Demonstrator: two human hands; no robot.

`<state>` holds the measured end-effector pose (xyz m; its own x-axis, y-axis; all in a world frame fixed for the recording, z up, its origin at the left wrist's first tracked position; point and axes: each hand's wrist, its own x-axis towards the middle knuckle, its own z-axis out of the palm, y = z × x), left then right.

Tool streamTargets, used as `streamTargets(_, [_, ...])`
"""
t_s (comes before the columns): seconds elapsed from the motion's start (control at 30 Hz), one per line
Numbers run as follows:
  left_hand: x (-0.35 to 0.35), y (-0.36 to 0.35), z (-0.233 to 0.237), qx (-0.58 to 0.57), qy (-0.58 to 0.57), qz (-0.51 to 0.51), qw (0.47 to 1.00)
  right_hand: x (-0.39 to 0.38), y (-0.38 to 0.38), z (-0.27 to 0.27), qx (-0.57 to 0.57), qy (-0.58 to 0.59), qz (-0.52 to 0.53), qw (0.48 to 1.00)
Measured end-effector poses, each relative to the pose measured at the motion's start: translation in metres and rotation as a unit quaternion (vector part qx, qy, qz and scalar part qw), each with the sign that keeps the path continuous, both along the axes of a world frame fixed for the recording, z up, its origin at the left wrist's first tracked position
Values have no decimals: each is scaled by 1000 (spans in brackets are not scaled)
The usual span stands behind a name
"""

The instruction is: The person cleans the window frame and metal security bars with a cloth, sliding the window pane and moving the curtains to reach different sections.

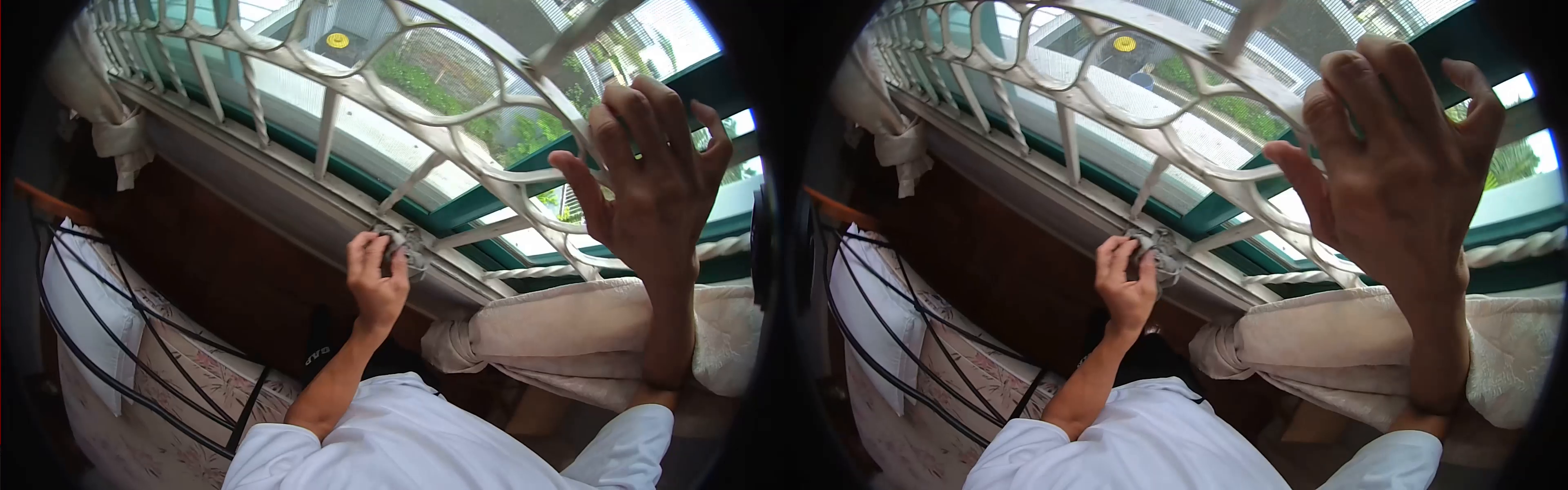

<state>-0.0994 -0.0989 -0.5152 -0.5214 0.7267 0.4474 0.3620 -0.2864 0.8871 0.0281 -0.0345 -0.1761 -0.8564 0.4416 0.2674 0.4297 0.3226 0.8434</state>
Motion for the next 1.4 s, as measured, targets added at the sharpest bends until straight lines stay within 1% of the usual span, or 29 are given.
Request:
streamTargets(0.07, [2,-4,-8,-29,-49,3,998,7,-5,-1,-1,7,-17,1000])
streamTargets(0.2, [9,-13,-3,-9,-68,-30,997,18,-19,7,-51,13,-78,996])
streamTargets(0.27, [24,-20,2,16,-91,-47,995,35,-26,19,-124,58,98,986])
streamTargets(0.3, [32,-26,5,-1,-134,-106,985,46,-26,22,-140,122,214,959])
streamTargets(0.33, [36,-31,11,-19,-173,-160,972,57,-25,22,-154,184,331,913])
streamTargets(0.37, [45,-37,17,-51,-142,-172,973,73,-31,13,-95,254,375,886])
streamTargets(0.4, [58,-41,27,-36,-117,-165,979,97,-46,1,-52,325,326,886])
streamTargets(0.43, [75,-41,25,-16,-104,-139,985,107,-46,-26,-48,455,339,822])
streamTargets(0.47, [91,-38,20,5,-90,-116,989,112,-48,-54,-38,574,344,742])
streamTargets(0.5, [104,-35,20,24,-86,-88,992,110,-56,-74,-20,584,284,760])
streamTargets(0.53, [116,-29,15,28,-88,-93,991,106,-60,-87,-4,589,229,775])
streamTargets(0.57, [127,-17,7,23,-85,-39,995,106,-61,-93,46,540,209,814])
streamTargets(0.6, [133,-7,4,15,-81,19,996,106,-65,-93,61,496,216,839])
streamTargets(0.67, [138,5,13,-10,-110,22,994,95,-76,-89,52,474,250,843])
streamTargets(0.7, [144,10,11,-2,-44,27,999,98,-80,-88,53,473,251,843])
streamTargets(0.73, [152,11,9,4,22,32,999,103,-84,-87,16,453,240,859])
streamTargets(0.77, [163,9,2,23,0,18,1000,106,-89,-87,-22,432,230,872])
streamTargets(0.9, [141,-7,4,68,-5,12,998,123,-95,-94,-37,434,213,875])
streamTargets(0.93, [136,-8,16,65,-5,18,998,123,-97,-98,-42,434,217,873])
streamTargets(1.0, [126,-8,33,16,-5,-44,999,122,-103,-109,-86,429,213,874])
streamTargets(1.03, [126,-4,25,-24,15,-93,995,122,-103,-116,-99,428,213,873])
streamTargets(1.07, [125,-2,23,-22,16,-90,996,125,-103,-121,-98,428,216,872])
streamTargets(1.13, [125,2,16,15,-91,-140,986,135,-106,-129,-119,432,188,874])
streamTargets(1.17, [123,8,5,43,-56,-122,990,139,-107,-130,-123,432,173,876])
streamTargets(1.2, [124,5,7,38,-57,-125,990,143,-110,-132,-127,434,167,876])
streamTargets(1.27, [128,5,12,4,-183,-192,964,152,-113,-136,-153,466,134,861])
streamTargets(1.3, [125,3,14,-9,-178,-213,961,156,-115,-146,-178,510,147,828])
streamTargets(1.33, [123,3,18,-14,-177,-221,959,158,-119,-158,-176,514,139,828])
streamTargets(1.4, [118,2,22,-24,-260,-285,922,151,-133,-187,-331,661,61,671])
